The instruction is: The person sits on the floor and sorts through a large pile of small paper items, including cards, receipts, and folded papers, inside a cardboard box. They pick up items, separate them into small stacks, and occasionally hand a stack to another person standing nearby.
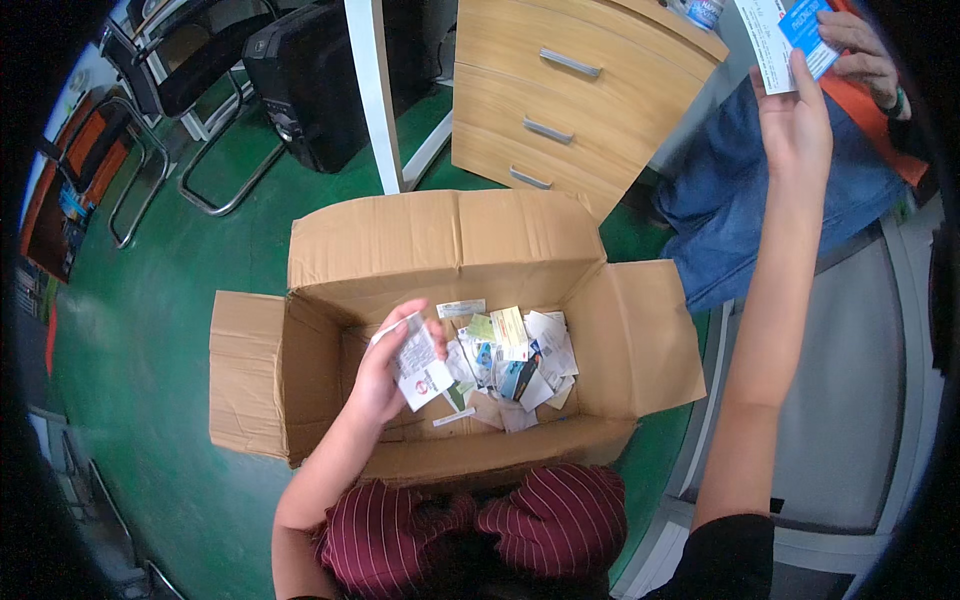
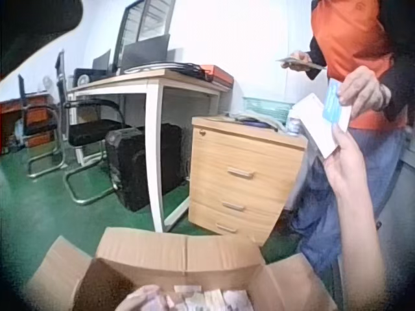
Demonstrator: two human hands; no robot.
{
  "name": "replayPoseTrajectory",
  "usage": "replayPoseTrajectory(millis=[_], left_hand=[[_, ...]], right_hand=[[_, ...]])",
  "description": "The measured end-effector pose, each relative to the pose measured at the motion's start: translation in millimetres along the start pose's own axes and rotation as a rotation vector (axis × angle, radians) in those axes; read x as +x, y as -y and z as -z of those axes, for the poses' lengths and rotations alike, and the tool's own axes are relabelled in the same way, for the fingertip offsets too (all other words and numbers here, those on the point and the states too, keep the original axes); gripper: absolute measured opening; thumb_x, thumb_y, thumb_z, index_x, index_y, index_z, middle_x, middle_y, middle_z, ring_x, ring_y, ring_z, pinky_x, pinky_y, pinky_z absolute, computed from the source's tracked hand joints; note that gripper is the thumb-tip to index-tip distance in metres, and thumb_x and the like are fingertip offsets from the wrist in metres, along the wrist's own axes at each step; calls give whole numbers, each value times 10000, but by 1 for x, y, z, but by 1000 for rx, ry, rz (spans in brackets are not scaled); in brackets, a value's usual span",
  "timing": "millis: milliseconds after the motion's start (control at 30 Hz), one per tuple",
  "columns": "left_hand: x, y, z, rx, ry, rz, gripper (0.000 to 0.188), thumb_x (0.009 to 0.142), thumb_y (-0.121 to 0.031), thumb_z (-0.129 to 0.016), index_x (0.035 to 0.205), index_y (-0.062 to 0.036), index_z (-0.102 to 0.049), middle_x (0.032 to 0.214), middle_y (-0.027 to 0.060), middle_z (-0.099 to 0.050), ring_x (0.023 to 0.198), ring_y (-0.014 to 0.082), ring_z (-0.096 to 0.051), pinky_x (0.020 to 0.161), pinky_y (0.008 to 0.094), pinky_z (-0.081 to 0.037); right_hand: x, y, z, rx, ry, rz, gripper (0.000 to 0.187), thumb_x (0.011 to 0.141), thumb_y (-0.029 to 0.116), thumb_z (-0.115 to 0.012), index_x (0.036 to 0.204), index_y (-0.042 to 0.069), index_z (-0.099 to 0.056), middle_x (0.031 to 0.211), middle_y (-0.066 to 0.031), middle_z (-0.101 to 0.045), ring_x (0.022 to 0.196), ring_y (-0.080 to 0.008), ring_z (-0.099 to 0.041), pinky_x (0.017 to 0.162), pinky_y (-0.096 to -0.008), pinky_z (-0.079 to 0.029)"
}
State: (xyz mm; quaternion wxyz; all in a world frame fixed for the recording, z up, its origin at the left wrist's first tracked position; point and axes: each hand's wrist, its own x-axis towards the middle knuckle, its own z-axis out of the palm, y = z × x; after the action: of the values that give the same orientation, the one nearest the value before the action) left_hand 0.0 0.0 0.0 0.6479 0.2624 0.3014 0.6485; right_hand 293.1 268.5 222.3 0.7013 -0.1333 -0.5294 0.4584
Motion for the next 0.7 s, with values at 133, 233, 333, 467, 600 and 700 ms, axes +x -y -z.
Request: replayPoseTrajectory(millis=[133, 233, 333, 467, 600, 700], left_hand=[[40, -3, -59, -6, 163, 5, 389, 817, -295, -419, 1152, -104, -368, 867, 105, -495, 740, 195, -501, 679, 304, -423], [62, -16, -95, -2, 218, -71, 419, 827, -332, -417, 1166, -95, -348, 855, 89, -487, 749, 182, -492, 696, 304, -421], [98, -9, -141, -51, 237, -340, 490, 814, -389, -455, 1169, -75, -329, 871, 76, -488, 767, 160, -492, 704, 306, -422], [132, -23, -200, -81, 338, -564, 451, 812, -337, -489, 1115, -32, -353, 912, 62, -502, 816, 136, -511, 687, 273, -430], [148, -38, -217, -254, 395, -400, 324, 808, -103, -422, 1104, 5, -347, 1023, 141, -490, 941, 204, -502, 797, 322, -427], [146, -43, -214, -343, 395, -438, 496, 777, -5, -370, 1238, -30, -186, 1169, 223, -370, 1072, 300, -421, 875, 374, -389]], right_hand=[[-6, 31, -9, -106, 60, -58, 298, 817, 142, -493, 1064, -15, -442, 1052, -113, -515, 926, -189, -517, 767, -311, -430], [-43, 8, -28, 7, 6, -166, 290, 820, 145, -487, 1052, -25, -451, 1035, -115, -525, 899, -182, -531, 741, -295, -443], [-82, 9, -56, 148, 28, -337, 290, 820, 142, -484, 1046, -36, -453, 1005, -122, -537, 877, -176, -540, 734, -291, -451], [-110, 2, -68, 47, 45, -461, 190, 789, 140, -521, 898, -15, -537, 925, -98, -565, 835, -151, -544, 761, -277, -420], [-106, -2, -64, -507, 107, -126, 188, 748, 126, -588, 876, -8, -559, 899, -52, -549, 757, -54, -498, 599, -169, -384], [-79, 8, -56, -622, 51, 177, 339, 750, 265, -590, 965, 10, -526, 962, -70, -519, 757, -69, -489, 587, -187, -381]])
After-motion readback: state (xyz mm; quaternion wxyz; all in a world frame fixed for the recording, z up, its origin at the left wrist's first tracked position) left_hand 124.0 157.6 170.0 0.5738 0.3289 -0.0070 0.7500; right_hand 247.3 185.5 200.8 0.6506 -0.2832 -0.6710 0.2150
